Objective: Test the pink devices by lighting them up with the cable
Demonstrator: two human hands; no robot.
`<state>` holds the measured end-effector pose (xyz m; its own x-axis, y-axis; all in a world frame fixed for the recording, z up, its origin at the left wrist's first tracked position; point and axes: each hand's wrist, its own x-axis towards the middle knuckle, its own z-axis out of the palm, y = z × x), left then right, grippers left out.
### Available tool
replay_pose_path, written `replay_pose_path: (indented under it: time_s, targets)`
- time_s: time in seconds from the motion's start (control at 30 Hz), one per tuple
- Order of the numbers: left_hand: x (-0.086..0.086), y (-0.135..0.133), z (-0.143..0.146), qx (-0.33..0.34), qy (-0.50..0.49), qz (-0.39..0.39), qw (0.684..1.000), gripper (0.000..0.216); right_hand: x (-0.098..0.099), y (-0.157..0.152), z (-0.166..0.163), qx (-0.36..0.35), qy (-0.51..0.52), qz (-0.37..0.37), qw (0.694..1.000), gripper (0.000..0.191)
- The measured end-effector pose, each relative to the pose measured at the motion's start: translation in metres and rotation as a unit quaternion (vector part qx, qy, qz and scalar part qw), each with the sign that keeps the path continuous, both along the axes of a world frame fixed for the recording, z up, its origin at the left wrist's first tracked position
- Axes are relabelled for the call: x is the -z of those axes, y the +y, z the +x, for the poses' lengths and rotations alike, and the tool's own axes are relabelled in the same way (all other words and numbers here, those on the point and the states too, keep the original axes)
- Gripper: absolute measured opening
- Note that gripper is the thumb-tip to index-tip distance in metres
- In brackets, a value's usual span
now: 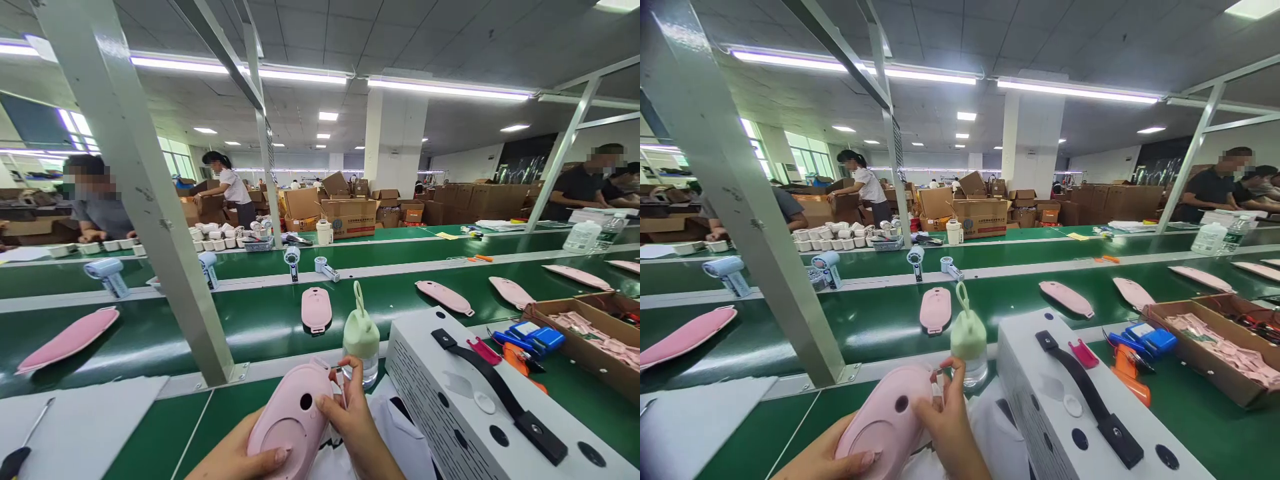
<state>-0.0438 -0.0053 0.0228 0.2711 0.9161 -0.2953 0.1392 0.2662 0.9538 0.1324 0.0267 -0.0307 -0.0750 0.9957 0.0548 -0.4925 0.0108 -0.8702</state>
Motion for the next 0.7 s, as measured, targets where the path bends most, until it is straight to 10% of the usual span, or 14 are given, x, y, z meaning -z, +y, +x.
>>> replay_pose_path:
  time_s: [0.7]
  targets:
    - [0.006,0.006,-0.002,-0.023,0.021,0.079,0.996,0.047,-0.008,-0.004,-0.001,0.004,0.029,0.002,1.0,0.056]
